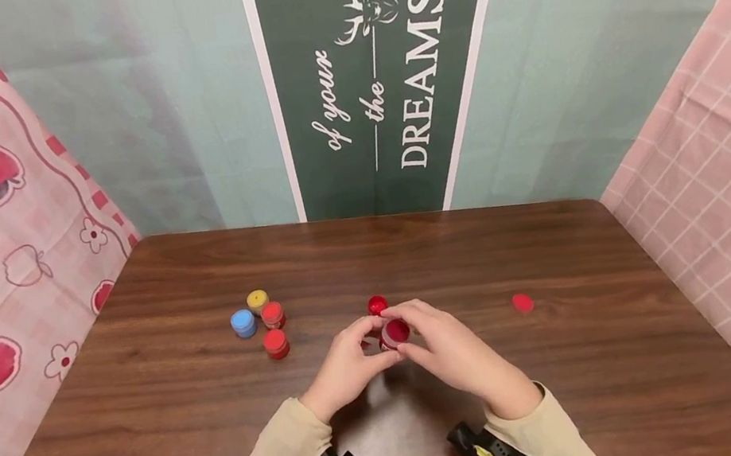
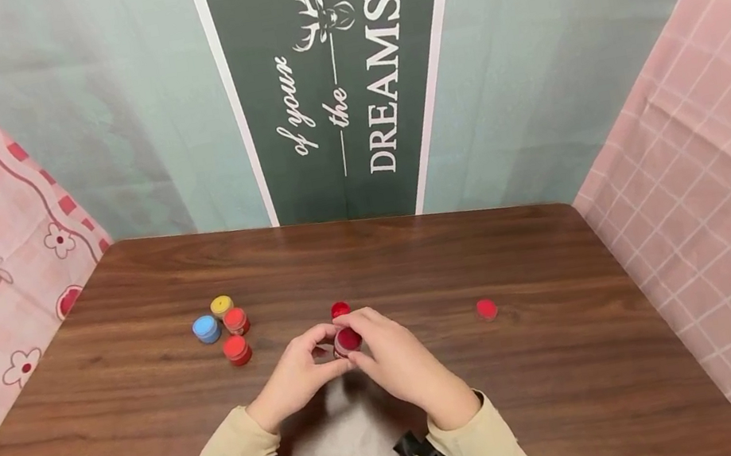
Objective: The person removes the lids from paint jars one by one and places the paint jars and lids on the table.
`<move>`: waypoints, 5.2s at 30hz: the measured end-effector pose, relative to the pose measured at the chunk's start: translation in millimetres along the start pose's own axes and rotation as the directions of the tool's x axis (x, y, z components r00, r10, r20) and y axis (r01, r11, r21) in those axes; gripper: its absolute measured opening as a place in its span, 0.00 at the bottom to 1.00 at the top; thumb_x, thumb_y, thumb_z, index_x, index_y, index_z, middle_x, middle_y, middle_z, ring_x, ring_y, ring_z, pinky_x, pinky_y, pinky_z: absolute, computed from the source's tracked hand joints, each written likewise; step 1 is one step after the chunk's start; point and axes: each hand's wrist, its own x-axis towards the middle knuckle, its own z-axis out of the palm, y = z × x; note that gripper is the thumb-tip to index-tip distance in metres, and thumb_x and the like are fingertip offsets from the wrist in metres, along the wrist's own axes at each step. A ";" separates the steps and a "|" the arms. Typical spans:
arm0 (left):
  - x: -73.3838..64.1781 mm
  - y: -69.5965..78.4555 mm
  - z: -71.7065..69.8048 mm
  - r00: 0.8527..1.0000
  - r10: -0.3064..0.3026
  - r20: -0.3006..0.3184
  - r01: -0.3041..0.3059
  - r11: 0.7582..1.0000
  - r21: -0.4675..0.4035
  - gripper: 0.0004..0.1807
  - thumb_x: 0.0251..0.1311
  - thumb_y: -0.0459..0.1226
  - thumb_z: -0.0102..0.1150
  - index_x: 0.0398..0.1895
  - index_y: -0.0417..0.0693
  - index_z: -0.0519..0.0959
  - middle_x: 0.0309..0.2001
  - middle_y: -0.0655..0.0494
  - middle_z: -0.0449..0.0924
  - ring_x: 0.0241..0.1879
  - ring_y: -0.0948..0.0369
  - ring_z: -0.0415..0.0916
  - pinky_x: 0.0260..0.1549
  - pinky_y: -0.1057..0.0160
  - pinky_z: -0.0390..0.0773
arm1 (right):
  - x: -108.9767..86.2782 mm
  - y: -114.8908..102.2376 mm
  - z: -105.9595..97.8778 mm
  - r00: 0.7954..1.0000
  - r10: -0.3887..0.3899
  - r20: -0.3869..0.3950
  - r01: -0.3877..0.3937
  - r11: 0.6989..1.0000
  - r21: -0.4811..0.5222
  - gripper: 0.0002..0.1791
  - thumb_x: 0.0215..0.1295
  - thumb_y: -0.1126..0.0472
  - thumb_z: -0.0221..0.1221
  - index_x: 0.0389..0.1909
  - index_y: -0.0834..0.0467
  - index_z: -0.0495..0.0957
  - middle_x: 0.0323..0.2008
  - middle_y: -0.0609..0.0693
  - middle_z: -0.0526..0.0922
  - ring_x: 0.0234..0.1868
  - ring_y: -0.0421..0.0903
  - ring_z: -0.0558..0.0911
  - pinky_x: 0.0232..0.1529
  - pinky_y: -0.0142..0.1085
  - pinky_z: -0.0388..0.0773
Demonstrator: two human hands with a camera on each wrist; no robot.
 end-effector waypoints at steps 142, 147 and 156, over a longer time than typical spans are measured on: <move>-1.0 7.5 -4.3 0.999 -0.044 0.012 0.045 0.982 -0.182 0.14 0.52 0.32 0.66 0.41 0.39 0.76 0.38 0.50 0.78 0.38 0.59 0.77 0.41 0.65 0.77 | 4.1 -12.1 -4.2 0.995 0.062 -0.084 -0.072 0.991 -0.114 0.27 0.48 0.47 0.69 0.47 0.56 0.78 0.42 0.47 0.77 0.39 0.41 0.76 0.40 0.37 0.76; -1.5 7.5 -3.7 0.999 -0.052 0.010 0.053 0.980 -0.190 0.15 0.51 0.34 0.67 0.40 0.41 0.75 0.39 0.51 0.78 0.37 0.59 0.77 0.41 0.64 0.77 | 6.3 -13.5 0.5 0.986 0.078 -0.149 -0.094 0.990 -0.103 0.17 0.50 0.53 0.69 0.38 0.57 0.80 0.35 0.45 0.78 0.32 0.40 0.76 0.35 0.33 0.76; -0.4 10.9 -7.5 0.998 -0.061 0.018 0.063 0.987 -0.150 0.15 0.52 0.30 0.65 0.43 0.36 0.74 0.40 0.49 0.77 0.39 0.55 0.75 0.43 0.61 0.77 | 4.4 -13.4 -6.8 0.998 -0.040 -0.038 0.040 0.999 0.016 0.24 0.53 0.61 0.67 0.52 0.59 0.74 0.47 0.49 0.78 0.46 0.44 0.77 0.50 0.40 0.74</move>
